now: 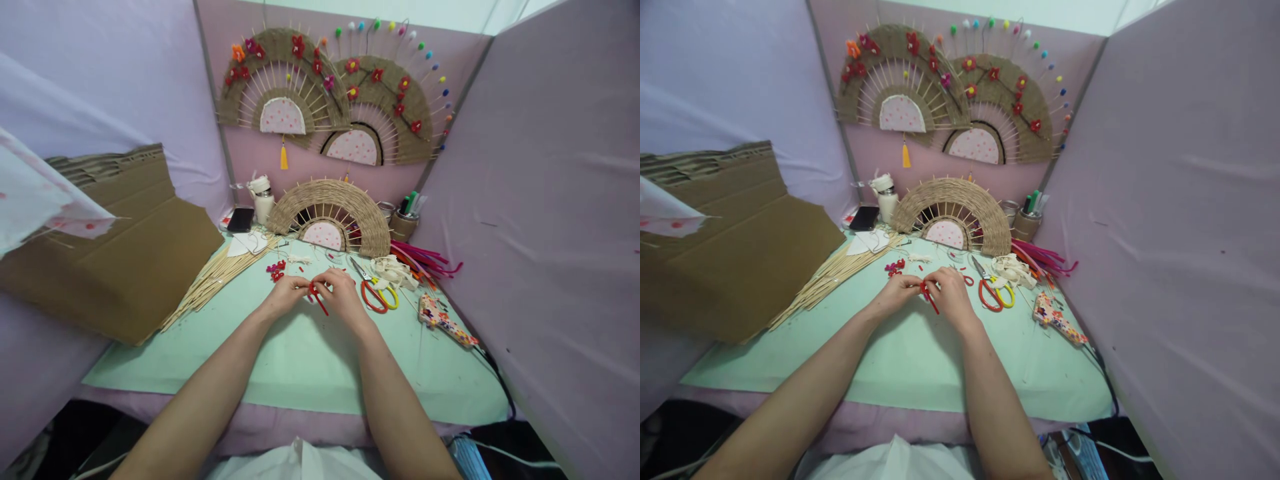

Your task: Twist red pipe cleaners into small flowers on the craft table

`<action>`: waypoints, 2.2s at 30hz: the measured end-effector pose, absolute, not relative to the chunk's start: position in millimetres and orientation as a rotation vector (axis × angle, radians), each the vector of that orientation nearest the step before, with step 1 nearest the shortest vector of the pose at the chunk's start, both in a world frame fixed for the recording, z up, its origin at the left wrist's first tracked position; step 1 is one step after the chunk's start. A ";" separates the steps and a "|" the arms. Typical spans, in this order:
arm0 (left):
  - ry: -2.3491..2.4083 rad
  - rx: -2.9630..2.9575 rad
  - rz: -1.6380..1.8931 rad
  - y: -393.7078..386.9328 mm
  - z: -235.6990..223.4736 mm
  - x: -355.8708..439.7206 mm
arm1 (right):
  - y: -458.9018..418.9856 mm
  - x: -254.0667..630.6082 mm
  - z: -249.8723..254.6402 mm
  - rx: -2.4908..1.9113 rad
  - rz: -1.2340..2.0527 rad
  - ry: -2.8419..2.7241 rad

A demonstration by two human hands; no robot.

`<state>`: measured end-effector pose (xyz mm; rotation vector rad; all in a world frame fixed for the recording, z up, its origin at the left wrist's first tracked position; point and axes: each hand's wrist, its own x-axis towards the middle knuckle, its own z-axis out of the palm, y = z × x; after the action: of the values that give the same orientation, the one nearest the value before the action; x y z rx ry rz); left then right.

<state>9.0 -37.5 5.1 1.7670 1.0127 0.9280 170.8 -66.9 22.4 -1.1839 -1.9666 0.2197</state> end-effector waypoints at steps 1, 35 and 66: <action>1.014 1.788 0.923 -37.4 4.8 8.5 | -67.7 169.8 22.2 -1.196 0.182 -1.981; 0.944 1.698 1.402 -37.6 12.6 9.3 | -69.7 166.0 29.7 -1.094 0.454 -1.693; 0.968 1.725 1.544 -41.5 15.3 11.7 | -72.7 154.5 27.5 -1.150 0.434 -1.628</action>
<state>11.7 -41.5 15.3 1.7252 0.9680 1.5436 154.5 -72.7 27.5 -1.1500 -1.6277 0.4340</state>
